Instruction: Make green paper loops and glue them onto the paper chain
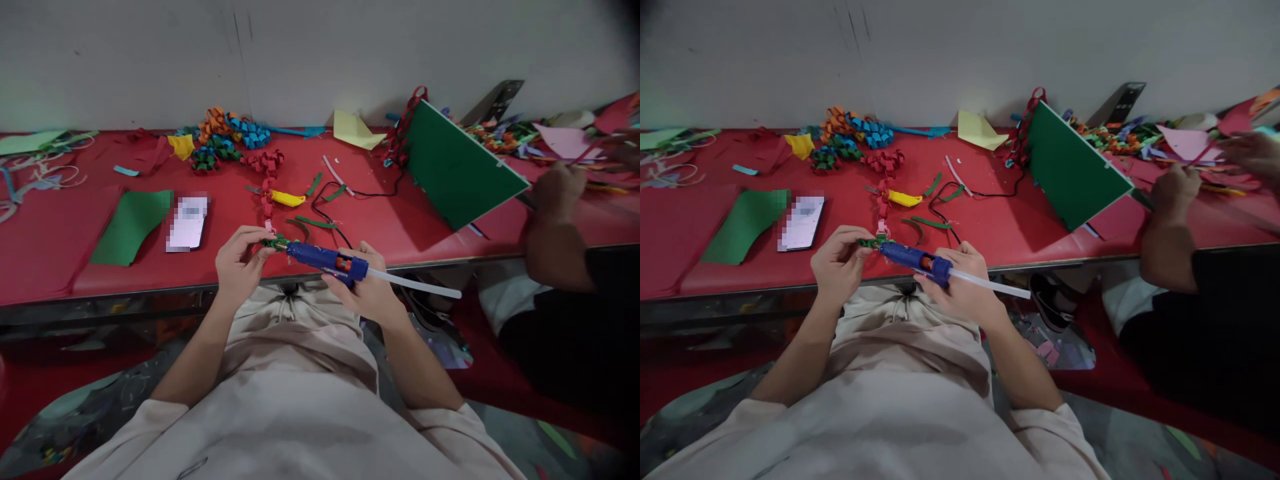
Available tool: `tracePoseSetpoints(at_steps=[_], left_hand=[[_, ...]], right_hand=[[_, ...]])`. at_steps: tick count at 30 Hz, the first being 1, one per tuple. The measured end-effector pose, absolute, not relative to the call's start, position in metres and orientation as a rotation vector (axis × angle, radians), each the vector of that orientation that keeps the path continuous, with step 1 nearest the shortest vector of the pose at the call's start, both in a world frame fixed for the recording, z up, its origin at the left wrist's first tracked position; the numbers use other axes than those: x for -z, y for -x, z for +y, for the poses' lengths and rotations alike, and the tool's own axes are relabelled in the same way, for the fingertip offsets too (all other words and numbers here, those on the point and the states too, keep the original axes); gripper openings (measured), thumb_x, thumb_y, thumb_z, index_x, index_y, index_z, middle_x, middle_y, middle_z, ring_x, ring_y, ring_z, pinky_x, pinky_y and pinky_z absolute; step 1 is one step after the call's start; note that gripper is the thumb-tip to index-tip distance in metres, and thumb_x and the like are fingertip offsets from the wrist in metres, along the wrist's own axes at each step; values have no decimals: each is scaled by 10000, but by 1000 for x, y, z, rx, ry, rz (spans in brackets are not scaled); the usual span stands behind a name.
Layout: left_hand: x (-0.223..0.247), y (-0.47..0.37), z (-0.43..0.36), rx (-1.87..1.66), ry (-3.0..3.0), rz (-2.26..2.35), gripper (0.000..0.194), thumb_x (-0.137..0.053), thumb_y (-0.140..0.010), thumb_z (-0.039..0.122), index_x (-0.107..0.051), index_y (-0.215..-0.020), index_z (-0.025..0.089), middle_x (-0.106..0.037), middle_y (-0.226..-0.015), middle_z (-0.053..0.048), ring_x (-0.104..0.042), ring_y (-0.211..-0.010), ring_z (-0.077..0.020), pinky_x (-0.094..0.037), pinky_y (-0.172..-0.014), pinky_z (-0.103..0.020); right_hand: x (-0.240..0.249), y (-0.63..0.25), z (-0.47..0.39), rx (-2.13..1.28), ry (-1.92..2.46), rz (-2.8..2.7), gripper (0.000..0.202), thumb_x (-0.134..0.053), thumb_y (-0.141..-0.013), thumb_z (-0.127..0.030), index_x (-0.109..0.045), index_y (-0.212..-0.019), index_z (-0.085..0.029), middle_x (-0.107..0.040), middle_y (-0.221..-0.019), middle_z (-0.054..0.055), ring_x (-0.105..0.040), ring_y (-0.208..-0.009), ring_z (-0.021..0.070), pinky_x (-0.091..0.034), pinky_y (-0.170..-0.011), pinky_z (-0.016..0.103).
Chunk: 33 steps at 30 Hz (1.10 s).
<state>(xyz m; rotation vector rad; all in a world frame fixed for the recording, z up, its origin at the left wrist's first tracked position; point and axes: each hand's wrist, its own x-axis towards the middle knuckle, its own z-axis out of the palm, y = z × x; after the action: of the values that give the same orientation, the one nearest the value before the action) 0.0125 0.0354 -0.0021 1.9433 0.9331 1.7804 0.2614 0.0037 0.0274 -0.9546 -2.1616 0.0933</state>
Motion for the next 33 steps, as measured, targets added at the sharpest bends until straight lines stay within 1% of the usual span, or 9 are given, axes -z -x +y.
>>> tracePoseSetpoints(at_steps=[7,13,18,25,28,33], left_hand=[[2,-14,36,-1794,-1965,938,133,-742,-904,209,-751,-1036,203,-729,-976,-64,-685,-930,-163,-552,-846,-286],[1,-15,36,-1786,-1956,972,124,-733,-919,277,-750,-1011,196,-727,-967,-68,-685,-910,-170,-556,-828,-300],[2,-15,34,-1791,-1960,982,129,-742,-912,274,-751,-1017,199,-734,-967,-69,-688,-919,-171,-557,-837,-303],[5,-14,36,-1770,-1952,992,155,-731,-923,323,-747,-1017,201,-732,-972,-74,-685,-908,-173,-557,-816,-307],[3,-14,35,-1778,-1955,991,153,-735,-920,320,-748,-1018,203,-727,-973,-69,-681,-898,-165,-554,-806,-297],[1,-14,32,-1791,-1950,976,121,-738,-916,268,-752,-1017,202,-728,-969,-66,-683,-908,-161,-550,-818,-286]], right_hand=[[-27,-264,4,-61,980,-2172,367,-536,-1007,-448,-467,-722,-226,-518,-654,1,-395,-587,161,-274,-641,358],[-26,-264,3,-56,996,-2176,392,-528,-1009,-458,-451,-699,-229,-504,-635,1,-388,-583,162,-271,-637,360],[-26,-264,2,-53,995,-2155,377,-538,-1001,-446,-443,-706,-231,-493,-639,-4,-383,-587,164,-264,-636,352],[-23,-264,2,-87,1015,-2163,388,-534,-1002,-462,-446,-704,-229,-489,-637,-9,-386,-586,163,-267,-649,349],[-24,-264,2,-69,1004,-2148,385,-545,-999,-451,-434,-703,-231,-481,-639,-10,-393,-588,165,-262,-649,348],[-25,-263,2,-77,971,-2162,376,-555,-999,-424,-421,-704,-233,-473,-635,-17,-390,-579,159,-264,-646,350]])
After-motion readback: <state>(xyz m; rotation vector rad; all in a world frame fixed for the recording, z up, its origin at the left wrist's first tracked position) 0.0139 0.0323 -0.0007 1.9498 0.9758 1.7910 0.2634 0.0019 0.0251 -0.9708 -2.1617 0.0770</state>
